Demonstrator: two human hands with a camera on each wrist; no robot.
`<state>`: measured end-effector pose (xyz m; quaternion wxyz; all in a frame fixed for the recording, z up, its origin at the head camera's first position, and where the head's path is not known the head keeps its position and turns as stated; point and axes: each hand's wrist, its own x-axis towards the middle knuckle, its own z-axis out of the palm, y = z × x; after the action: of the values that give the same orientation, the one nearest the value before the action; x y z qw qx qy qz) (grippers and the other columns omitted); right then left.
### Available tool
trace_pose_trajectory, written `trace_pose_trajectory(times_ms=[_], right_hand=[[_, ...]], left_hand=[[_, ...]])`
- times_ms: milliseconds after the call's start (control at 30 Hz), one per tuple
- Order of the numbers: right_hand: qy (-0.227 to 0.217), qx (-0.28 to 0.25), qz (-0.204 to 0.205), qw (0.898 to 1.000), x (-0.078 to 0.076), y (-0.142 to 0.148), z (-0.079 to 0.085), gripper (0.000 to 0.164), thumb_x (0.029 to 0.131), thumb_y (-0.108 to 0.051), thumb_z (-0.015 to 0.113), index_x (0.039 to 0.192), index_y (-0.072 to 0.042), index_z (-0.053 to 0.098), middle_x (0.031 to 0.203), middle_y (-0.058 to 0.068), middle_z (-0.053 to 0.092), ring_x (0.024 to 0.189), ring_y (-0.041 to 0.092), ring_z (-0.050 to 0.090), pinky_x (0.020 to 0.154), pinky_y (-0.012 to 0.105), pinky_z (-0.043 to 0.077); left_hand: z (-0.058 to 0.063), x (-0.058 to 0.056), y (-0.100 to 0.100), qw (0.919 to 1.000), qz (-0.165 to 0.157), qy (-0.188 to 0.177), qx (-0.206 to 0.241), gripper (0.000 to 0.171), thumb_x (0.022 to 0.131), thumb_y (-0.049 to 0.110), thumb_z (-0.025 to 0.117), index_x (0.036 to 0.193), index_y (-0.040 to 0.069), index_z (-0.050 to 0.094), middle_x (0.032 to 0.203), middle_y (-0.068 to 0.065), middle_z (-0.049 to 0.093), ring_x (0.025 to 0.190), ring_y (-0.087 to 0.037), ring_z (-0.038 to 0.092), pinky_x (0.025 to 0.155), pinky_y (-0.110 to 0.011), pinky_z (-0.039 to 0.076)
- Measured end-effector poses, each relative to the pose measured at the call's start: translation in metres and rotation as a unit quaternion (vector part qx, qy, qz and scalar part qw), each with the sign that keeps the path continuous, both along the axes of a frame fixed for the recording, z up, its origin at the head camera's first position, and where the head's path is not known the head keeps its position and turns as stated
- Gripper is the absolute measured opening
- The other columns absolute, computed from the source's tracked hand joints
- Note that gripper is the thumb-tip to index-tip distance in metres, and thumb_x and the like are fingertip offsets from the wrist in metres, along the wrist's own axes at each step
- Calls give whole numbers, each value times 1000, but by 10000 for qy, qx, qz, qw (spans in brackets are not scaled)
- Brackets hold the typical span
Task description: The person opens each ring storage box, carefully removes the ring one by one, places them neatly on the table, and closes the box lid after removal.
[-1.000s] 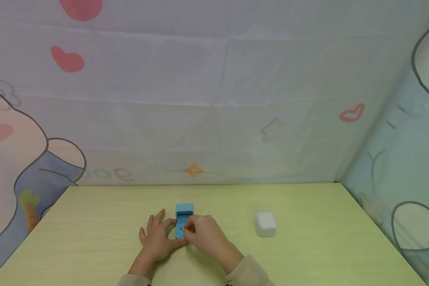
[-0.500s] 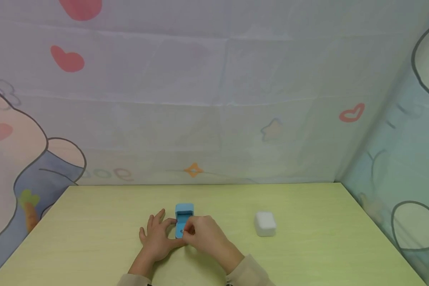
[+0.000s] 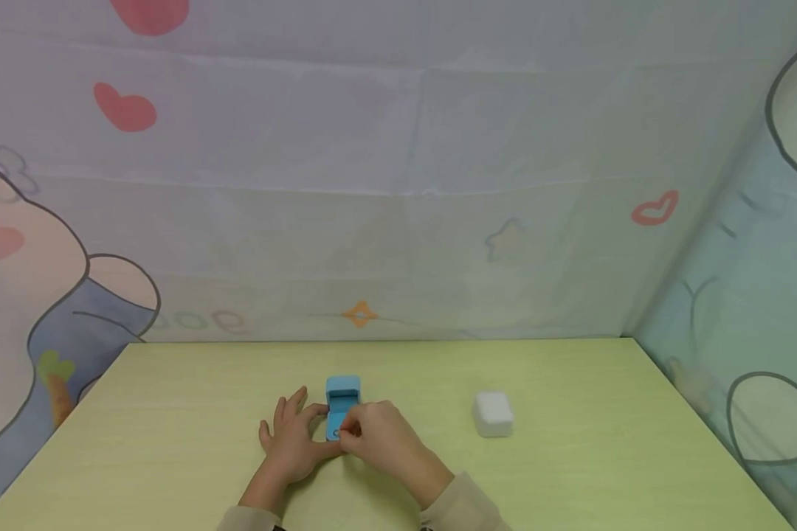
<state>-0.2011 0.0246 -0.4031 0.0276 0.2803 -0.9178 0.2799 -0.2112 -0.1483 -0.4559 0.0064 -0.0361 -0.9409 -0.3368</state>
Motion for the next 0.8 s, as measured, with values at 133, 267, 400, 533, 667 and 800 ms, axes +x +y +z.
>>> trace_pose_trajectory(times_ms=[133, 267, 400, 533, 667, 800], right_hand=[[-122, 16, -23, 9999, 2, 0, 2, 9, 85, -13, 66, 84, -9, 74, 76, -3, 70, 62, -3, 55, 57, 10, 44], [-114, -36, 15, 9999, 2, 0, 1, 9, 85, -13, 66, 84, -8, 74, 76, -3, 71, 62, -4, 56, 56, 9, 44], [-106, -167, 58, 9998, 3, 1, 0, 8, 85, -11, 65, 84, -8, 72, 76, -3, 70, 62, -4, 56, 56, 9, 44], [-172, -279, 72, 9994, 3, 2, -1, 6, 84, -10, 66, 83, -7, 71, 76, -2, 70, 62, -4, 57, 56, 9, 45], [-153, -270, 67, 9995, 4, 4, -1, 4, 83, -10, 67, 83, -7, 69, 77, -1, 70, 64, -4, 58, 57, 9, 45], [-117, -226, 85, 9996, 5, 5, -1, 4, 83, -11, 67, 82, -7, 68, 75, -2, 69, 62, -4, 57, 57, 8, 45]], left_hand=[[2, 1, 0, 10000, 5, -1, -51, 73, 66, 56, 78, 121, 12, 60, 154, -22, 19, 140, -51, 4, 100, -76, 0], [3, 2, 0, 10000, 6, -1, -59, 72, 66, 55, 79, 121, 12, 61, 154, -22, 20, 140, -52, 5, 100, -76, 0], [2, 2, 0, 10000, 7, -3, 6, 71, 66, 54, 79, 120, 11, 61, 154, -22, 19, 140, -52, 4, 100, -76, -1], [2, 2, 0, 10000, 15, -20, 33, 71, 66, 54, 79, 120, 11, 61, 154, -22, 19, 140, -51, 3, 100, -75, -2], [3, 2, 0, 10000, 3, -15, 18, 71, 66, 52, 79, 121, 11, 61, 154, -23, 19, 140, -52, 3, 100, -76, -2], [3, 2, 1, 10000, -14, -11, 45, 70, 67, 51, 79, 121, 11, 60, 154, -22, 19, 140, -52, 3, 100, -76, -2]])
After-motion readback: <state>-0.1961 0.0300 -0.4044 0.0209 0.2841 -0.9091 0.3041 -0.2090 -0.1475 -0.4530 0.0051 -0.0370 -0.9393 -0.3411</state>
